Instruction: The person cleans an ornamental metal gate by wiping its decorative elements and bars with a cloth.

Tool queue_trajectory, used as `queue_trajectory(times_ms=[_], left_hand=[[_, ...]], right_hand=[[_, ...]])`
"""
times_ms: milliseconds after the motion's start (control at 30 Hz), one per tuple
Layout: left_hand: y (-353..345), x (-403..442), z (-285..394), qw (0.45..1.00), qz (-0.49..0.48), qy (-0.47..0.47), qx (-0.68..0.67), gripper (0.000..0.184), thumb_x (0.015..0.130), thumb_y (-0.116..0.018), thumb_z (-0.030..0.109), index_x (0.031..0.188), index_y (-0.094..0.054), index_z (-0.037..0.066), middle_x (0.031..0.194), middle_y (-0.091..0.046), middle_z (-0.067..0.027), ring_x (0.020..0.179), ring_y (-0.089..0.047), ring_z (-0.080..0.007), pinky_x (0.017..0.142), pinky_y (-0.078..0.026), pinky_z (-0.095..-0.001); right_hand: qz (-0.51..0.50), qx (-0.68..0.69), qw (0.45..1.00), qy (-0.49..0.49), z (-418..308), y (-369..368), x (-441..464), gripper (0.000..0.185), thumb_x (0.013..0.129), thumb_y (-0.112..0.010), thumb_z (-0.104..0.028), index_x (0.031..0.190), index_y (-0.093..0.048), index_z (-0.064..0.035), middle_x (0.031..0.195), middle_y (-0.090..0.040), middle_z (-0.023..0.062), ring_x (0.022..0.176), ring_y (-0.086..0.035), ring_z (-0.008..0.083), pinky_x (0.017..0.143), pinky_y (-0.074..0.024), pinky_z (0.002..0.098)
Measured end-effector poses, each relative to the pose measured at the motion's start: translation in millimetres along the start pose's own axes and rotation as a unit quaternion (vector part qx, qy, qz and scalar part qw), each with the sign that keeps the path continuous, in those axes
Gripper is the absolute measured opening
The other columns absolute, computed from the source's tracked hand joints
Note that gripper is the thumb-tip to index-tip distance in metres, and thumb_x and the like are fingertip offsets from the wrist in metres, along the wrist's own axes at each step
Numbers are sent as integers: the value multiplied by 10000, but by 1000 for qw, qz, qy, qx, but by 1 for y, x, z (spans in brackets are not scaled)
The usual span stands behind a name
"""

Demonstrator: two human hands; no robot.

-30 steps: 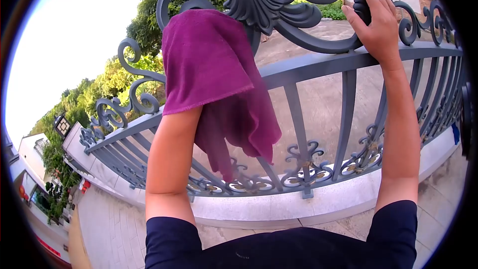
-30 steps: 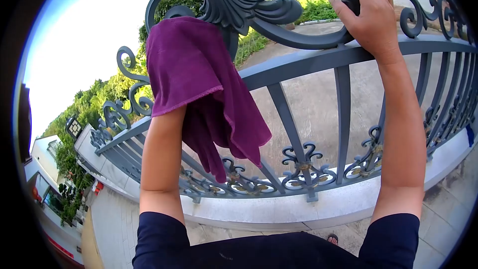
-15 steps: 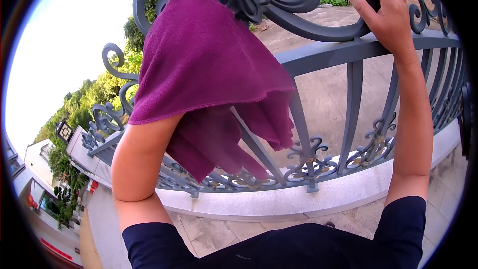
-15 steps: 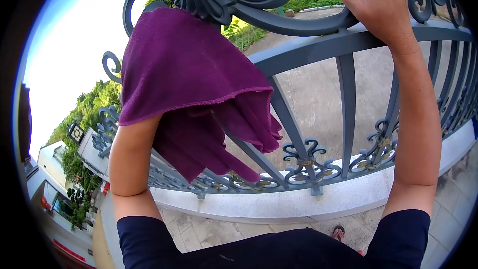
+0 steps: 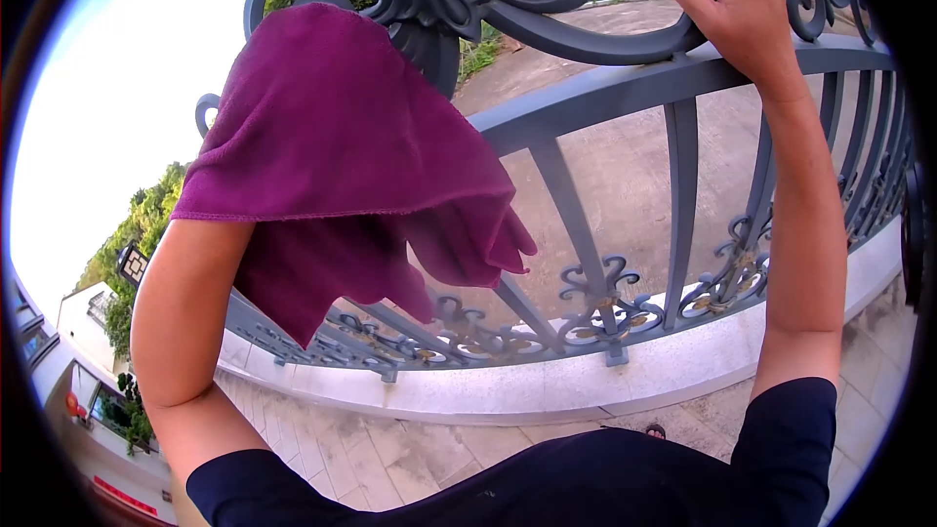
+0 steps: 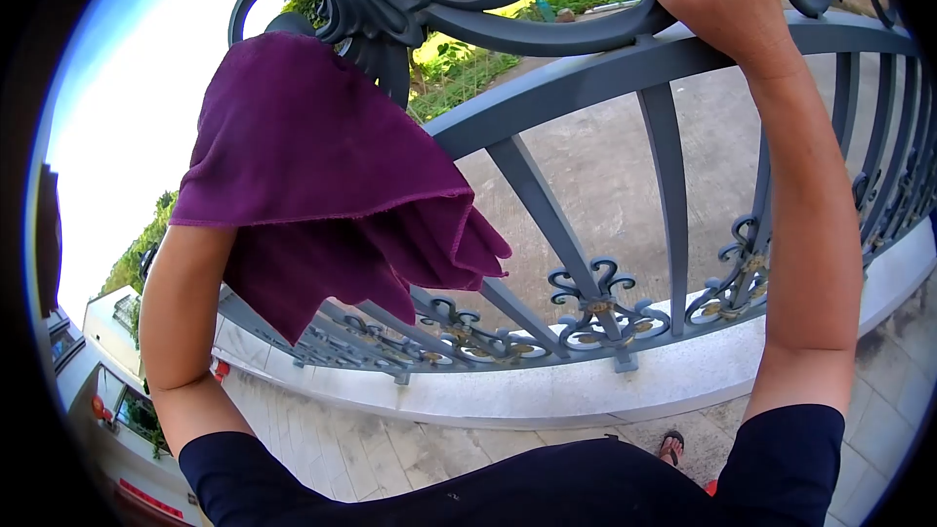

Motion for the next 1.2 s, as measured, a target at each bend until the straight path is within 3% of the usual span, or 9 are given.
queue_trajectory(times_ms=[200,367,500,600,667,767,833,967,1200], left_hand=[[11,21,1,999,34,5,-12,551,1063,-673,253,1562,-537,65,1553,-571,-145,1448,-527,-295,1228,-420,-424],[41,-41,77,929,2,101,-356,646,1020,-741,246,1583,-487,58,1567,-547,-135,1452,-516,-271,1232,-402,-415],[31,-81,120,939,27,95,-329,741,994,-771,243,1621,-426,52,1601,-511,-143,1485,-483,-279,1245,-375,-412],[17,-95,152,909,17,91,-407,770,975,-790,234,1622,-419,45,1601,-510,-150,1483,-485,-286,1241,-376,-407],[-2,-104,165,903,28,60,-425,778,991,-780,220,1633,-390,18,1618,-493,-157,1474,-499,-268,1233,-395,-394],[-12,-108,191,847,18,36,-531,760,953,-785,224,1616,-447,70,1606,-494,-158,1503,-449,-316,1264,-334,-418],[-6,-103,211,820,-20,42,-570,749,948,-781,225,1609,-461,78,1599,-498,-161,1502,-446,-335,1264,-331,-428],[20,-103,244,793,-96,37,-601,721,963,-766,235,1602,-472,76,1571,-527,-161,1460,-489,-352,1226,-376,-440],[-31,-167,293,896,107,-138,-408,650,869,-857,281,1448,-641,78,1386,-656,-168,1235,-654,-377,1064,-511,-437]], right_hand=[[54,43,997,18,2,1,-2,394,797,-800,-248,1101,-678,-29,951,-638,163,995,-609,380,920,-488,481],[132,-3,985,114,-16,16,-8,522,856,-794,-199,1322,-642,-19,1278,-655,185,1192,-639,353,1105,-474,475],[64,306,948,58,-110,60,-72,334,874,-830,-118,1157,-710,9,950,-732,111,908,-700,255,776,-538,352],[-234,699,675,13,-244,60,-148,310,943,-800,-169,1191,-692,-17,849,-708,113,711,-715,231,627,-544,339],[-383,683,611,-118,-303,35,-204,390,1008,-737,-183,1332,-608,-8,967,-717,150,792,-744,251,668,-577,379],[-400,656,507,-390,-295,-23,-253,394,1007,-723,-126,1359,-596,-3,1030,-730,137,885,-748,227,739,-590,373],[-199,621,674,-347,-252,-35,-241,446,991,-719,-79,1399,-563,8,1088,-734,117,976,-732,228,868,-583,374],[-10,465,808,-362,-163,-28,-213,437,1023,-700,-147,1415,-576,1,1365,-656,118,1251,-639,220,1075,-497,375],[-141,196,942,-233,-109,-18,-161,589,1005,-735,-252,1518,-526,-55,1461,-603,148,1329,-595,300,1165,-437,433]])
Point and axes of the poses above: each hand's wrist, its own x-axis towards the middle knuckle, its own y-axis out of the back of the hand, z = x × y, the point moved 6 cm from there along x, towards the middle knuckle
